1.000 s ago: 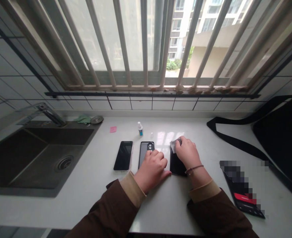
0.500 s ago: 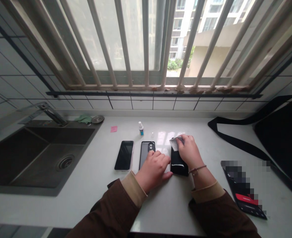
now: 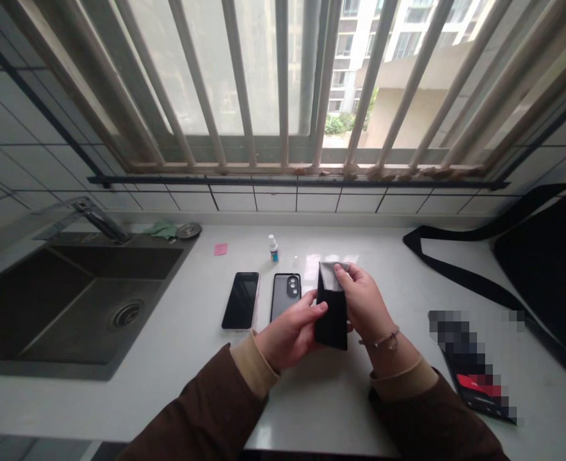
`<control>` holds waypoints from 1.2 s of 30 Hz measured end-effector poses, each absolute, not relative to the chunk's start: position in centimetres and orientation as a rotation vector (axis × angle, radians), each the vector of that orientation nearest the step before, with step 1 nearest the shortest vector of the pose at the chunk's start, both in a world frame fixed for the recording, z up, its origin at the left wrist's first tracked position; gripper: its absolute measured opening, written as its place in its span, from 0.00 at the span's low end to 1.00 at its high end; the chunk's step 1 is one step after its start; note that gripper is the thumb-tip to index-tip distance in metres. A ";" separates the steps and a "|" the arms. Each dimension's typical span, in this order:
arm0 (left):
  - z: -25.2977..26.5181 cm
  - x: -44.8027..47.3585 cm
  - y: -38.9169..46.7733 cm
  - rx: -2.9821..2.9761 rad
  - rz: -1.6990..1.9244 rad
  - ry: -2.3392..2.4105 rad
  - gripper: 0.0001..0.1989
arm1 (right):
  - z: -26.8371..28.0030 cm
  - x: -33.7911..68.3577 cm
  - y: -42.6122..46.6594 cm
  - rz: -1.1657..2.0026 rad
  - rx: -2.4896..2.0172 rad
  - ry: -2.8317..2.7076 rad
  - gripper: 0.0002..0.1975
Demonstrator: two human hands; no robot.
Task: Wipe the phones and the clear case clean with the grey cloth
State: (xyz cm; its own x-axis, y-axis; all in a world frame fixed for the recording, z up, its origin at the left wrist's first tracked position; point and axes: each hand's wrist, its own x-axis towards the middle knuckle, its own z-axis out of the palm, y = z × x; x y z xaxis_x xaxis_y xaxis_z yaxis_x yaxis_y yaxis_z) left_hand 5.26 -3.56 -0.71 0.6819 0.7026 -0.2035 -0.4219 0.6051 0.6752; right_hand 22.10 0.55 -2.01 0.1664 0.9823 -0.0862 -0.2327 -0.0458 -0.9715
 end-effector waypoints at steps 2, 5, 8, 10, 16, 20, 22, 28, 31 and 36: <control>-0.6 5.4 -3.6 0.540 0.694 0.488 0.31 | -1.7 21.5 0.2 1.311 -1.125 -0.823 0.21; -0.6 5.5 -3.5 0.440 0.716 0.550 0.27 | -1.6 21.2 0.3 1.396 -1.110 -0.776 0.19; -0.7 5.4 -3.1 0.398 0.744 0.586 0.33 | -2.2 21.6 1.1 1.328 -1.070 -0.683 0.17; -0.7 5.3 -2.9 0.399 0.771 0.605 0.35 | -2.5 22.3 1.7 1.164 -1.035 -0.596 0.17; -1.2 5.1 -2.7 0.417 0.779 0.583 0.37 | -2.0 23.5 1.0 0.510 -1.318 -1.059 0.19; -1.4 5.3 -2.7 0.434 0.837 0.571 0.29 | -2.3 22.1 0.2 0.434 -1.372 -1.734 0.19; -1.5 5.4 -2.5 0.434 0.888 0.554 0.25 | -2.8 21.5 0.4 0.465 -1.313 -1.940 0.22; -1.5 5.5 -1.7 0.339 1.054 0.503 0.24 | -2.7 20.8 -0.2 0.477 -1.055 -2.193 0.26; -1.3 5.0 -1.3 0.269 1.116 0.566 0.25 | -1.9 20.3 -1.2 0.465 -0.955 -2.323 0.30; -0.6 3.6 -0.5 0.131 1.094 0.691 0.32 | -0.9 18.9 -2.5 0.391 -0.777 -2.485 0.40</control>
